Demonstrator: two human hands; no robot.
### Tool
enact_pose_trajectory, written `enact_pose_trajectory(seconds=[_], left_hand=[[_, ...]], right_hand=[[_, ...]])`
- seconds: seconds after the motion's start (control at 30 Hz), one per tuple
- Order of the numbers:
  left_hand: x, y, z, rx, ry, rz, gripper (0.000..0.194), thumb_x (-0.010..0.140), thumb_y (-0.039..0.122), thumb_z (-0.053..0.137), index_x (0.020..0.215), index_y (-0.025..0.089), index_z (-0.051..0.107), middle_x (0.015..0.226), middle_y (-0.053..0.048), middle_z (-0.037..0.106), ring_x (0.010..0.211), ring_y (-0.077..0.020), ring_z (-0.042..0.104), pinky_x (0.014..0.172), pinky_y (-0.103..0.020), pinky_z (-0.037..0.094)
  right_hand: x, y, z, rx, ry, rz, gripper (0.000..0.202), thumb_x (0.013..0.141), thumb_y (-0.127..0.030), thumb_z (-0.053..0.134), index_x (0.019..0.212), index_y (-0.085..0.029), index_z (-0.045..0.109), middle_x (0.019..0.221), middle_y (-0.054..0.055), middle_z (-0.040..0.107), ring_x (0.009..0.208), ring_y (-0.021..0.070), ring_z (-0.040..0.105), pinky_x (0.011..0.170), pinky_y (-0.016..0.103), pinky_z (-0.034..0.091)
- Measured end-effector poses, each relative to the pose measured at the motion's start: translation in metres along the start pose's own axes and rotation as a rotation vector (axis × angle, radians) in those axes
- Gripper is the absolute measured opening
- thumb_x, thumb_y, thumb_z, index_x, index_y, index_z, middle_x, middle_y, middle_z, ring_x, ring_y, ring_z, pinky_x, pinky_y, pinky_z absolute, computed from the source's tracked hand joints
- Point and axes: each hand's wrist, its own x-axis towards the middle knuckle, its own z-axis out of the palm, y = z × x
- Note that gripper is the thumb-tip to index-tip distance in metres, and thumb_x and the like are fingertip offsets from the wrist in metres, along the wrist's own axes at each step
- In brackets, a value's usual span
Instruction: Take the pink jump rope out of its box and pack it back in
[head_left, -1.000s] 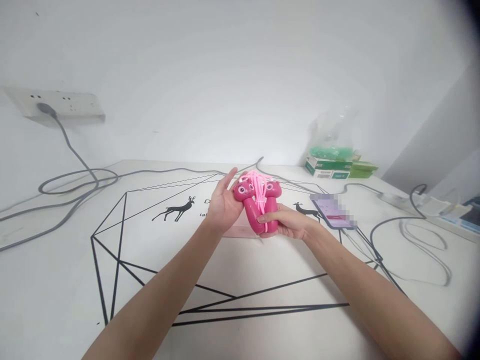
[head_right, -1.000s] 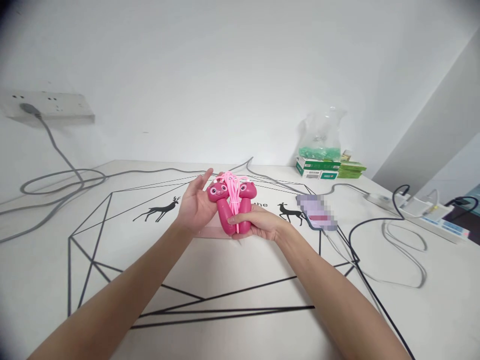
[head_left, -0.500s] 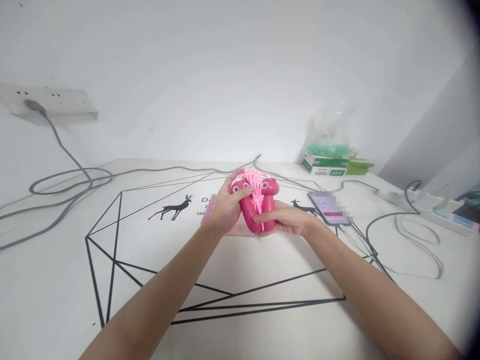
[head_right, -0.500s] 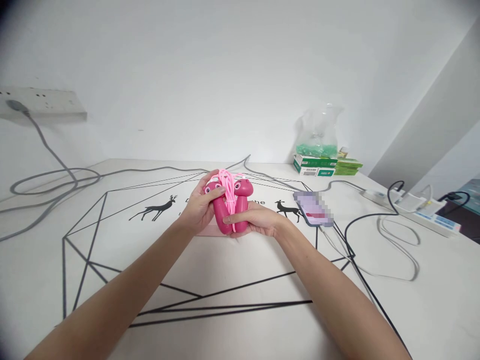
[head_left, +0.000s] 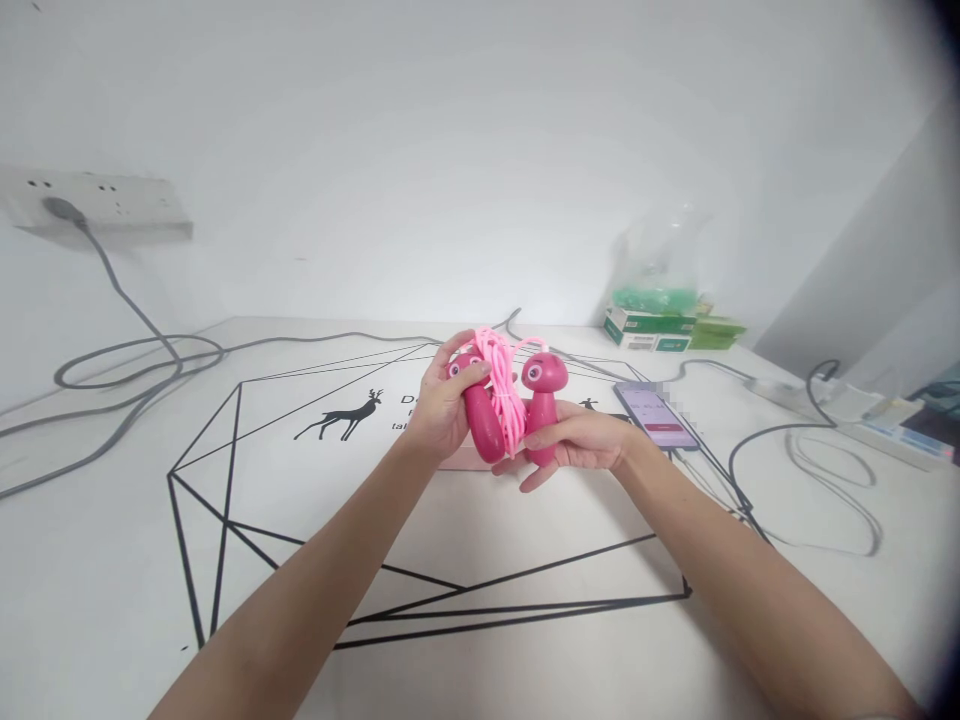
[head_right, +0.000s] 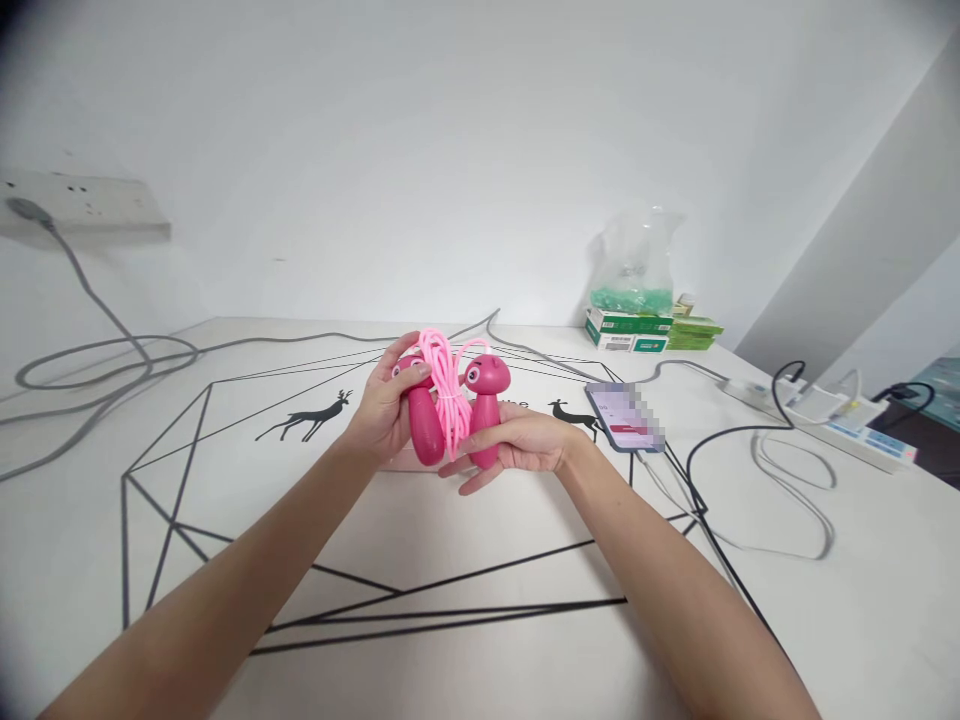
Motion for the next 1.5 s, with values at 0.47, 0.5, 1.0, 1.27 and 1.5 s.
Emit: enact_pose_trajectory(seconds=[0.47,0.5,1.0,1.27,1.5], left_hand=[[-0.006,0.009,0.005,0.066,-0.124,-0.027,0.058,0.077,0.020,0.075,0.128,0.030,0.050,0.103,-0.002,0.065,0.090,-0.0184,0.067,0.084,-0.036,0.055],[-0.006,0.010,0.006,0.068,-0.122,-0.030,0.058,0.077,0.019,0.074,0.129,0.030,0.050,0.103,-0.002,0.065,0.090,-0.0183,0.067,0.084,-0.036,0.055],[-0.008,-0.011,0.009,0.130,0.000,0.098,0.055,0.073,0.022,0.076,0.125,0.030,0.057,0.106,-0.003,0.066,0.091,-0.0177,0.066,0.080,-0.032,0.057],[-0.010,-0.016,0.013,0.195,0.103,0.169,0.047,0.075,0.023,0.075,0.119,0.028,0.062,0.107,-0.004,0.067,0.097,-0.0211,0.065,0.082,-0.034,0.056],[-0.007,-0.013,0.011,0.084,0.038,0.056,0.061,0.076,0.025,0.077,0.132,0.031,0.051,0.109,-0.003,0.066,0.094,-0.0162,0.066,0.089,-0.034,0.054]], right_hand=[[-0.002,0.005,-0.007,0.092,0.000,-0.050,0.035,0.079,-0.005,0.067,0.114,-0.010,0.065,0.113,0.013,0.070,0.107,0.0300,0.066,0.091,0.058,0.053],[-0.002,0.005,-0.007,0.092,0.002,-0.045,0.035,0.079,-0.006,0.067,0.114,-0.010,0.064,0.113,0.013,0.070,0.108,0.0305,0.066,0.090,0.058,0.054],[0.006,-0.004,0.017,-0.011,0.237,-0.015,0.049,0.072,-0.015,0.080,0.118,-0.015,0.063,0.116,0.012,0.068,0.099,0.0257,0.069,0.082,0.044,0.062],[0.015,0.003,0.020,-0.018,0.348,-0.065,0.046,0.068,-0.014,0.082,0.111,-0.017,0.067,0.108,0.008,0.070,0.098,0.0234,0.068,0.077,0.034,0.064],[0.012,0.004,0.013,0.006,0.371,-0.054,0.045,0.067,-0.015,0.083,0.109,-0.017,0.065,0.101,0.007,0.071,0.089,0.0210,0.070,0.070,0.032,0.065]])
